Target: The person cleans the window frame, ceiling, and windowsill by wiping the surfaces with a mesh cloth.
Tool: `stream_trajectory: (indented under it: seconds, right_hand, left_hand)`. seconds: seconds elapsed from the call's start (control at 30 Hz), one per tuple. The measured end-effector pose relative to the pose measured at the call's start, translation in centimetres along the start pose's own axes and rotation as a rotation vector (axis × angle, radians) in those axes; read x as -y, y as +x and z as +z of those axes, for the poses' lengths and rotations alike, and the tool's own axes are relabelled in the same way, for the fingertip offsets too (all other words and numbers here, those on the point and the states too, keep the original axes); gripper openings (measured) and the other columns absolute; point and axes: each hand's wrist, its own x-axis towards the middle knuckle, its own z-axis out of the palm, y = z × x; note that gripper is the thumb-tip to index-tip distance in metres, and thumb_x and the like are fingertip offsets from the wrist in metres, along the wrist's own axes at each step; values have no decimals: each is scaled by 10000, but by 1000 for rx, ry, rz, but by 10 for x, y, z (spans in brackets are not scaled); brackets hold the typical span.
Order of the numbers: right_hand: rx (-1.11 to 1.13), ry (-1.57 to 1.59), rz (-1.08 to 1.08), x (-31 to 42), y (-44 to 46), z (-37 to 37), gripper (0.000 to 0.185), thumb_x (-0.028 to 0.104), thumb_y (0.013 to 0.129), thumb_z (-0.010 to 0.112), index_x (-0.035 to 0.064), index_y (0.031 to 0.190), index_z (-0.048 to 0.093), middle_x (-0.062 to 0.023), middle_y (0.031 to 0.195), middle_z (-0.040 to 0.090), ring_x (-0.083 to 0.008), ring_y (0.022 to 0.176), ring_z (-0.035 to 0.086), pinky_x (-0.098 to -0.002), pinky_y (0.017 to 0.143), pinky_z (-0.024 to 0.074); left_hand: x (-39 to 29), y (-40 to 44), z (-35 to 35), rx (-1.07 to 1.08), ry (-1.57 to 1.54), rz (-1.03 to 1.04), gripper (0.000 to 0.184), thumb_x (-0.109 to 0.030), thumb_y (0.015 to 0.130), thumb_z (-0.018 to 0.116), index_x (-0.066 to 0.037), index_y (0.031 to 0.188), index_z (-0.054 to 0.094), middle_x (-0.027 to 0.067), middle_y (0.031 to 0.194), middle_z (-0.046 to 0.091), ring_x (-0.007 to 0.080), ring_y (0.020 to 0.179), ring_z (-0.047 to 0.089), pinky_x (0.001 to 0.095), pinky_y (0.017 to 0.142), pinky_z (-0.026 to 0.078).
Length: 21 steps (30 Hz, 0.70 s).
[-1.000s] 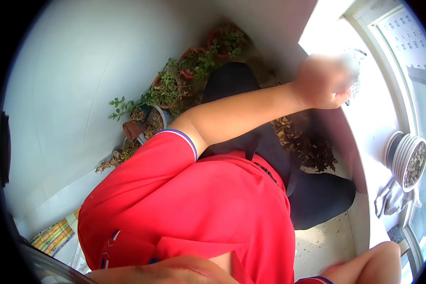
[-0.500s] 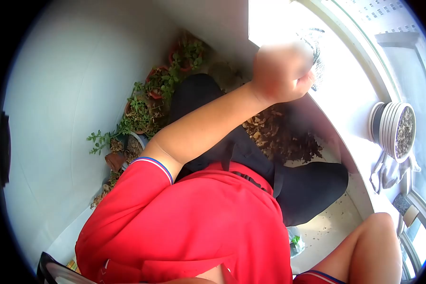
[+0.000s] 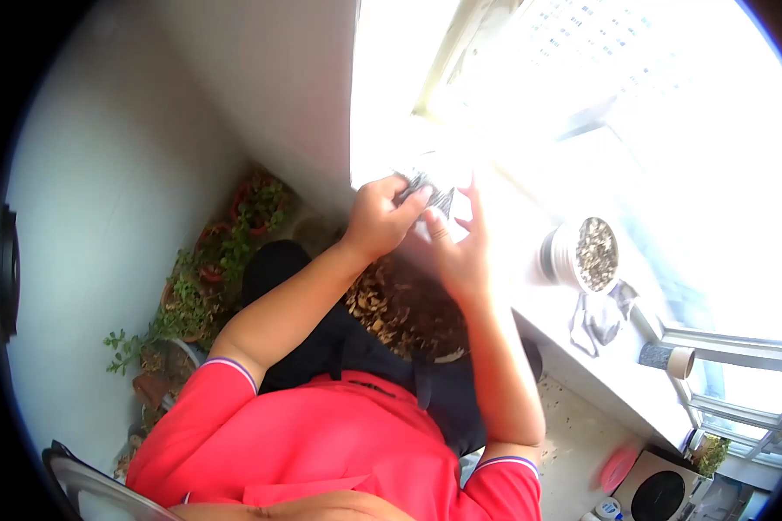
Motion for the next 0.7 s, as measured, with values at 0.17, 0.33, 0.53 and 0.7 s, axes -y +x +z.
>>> stream_trajectory:
  seconds: [0.17, 0.33, 0.53, 0.7]
  right_hand:
    - [-95, -367, -258, 13, 5, 11, 371, 222, 899, 771, -11, 1183, 712, -159, 964, 721, -298, 851, 716, -377, 768, 553]
    - [-178, -184, -499, 46, 15, -9, 227, -20, 784, 768, 9, 1006, 728, -124, 821, 699, -242, 681, 679, -319, 618, 521]
    - [-553, -206, -681, 106, 88, -43, 135, 39, 888, 753, 15, 1004, 687, -84, 794, 699, -150, 666, 666, -276, 605, 514]
    - [-610, -229, -716, 149, 163, -61, 160, 113, 919, 773, 35, 982, 649, -50, 753, 686, -109, 609, 649, -256, 581, 495]
  left_hand:
    - [-1, -4, -12, 226, -531, -26, 162, -79, 985, 591, 39, 964, 700, 52, 761, 684, 86, 732, 642, 282, 645, 518]
    - [-71, -22, -49, 120, 31, 642, 190, -54, 952, 597, 36, 1082, 703, 151, 950, 746, 233, 828, 737, 323, 734, 590]
    - [-73, 7, -80, -486, 53, 1037, 442, -65, 994, 526, 116, 1394, 471, 326, 1423, 541, 378, 1333, 560, 486, 1101, 467]
    - [-47, 58, -82, -636, 352, 811, 741, -417, 990, 634, 55, 1518, 418, 324, 1598, 343, 534, 1463, 342, 622, 1171, 323]
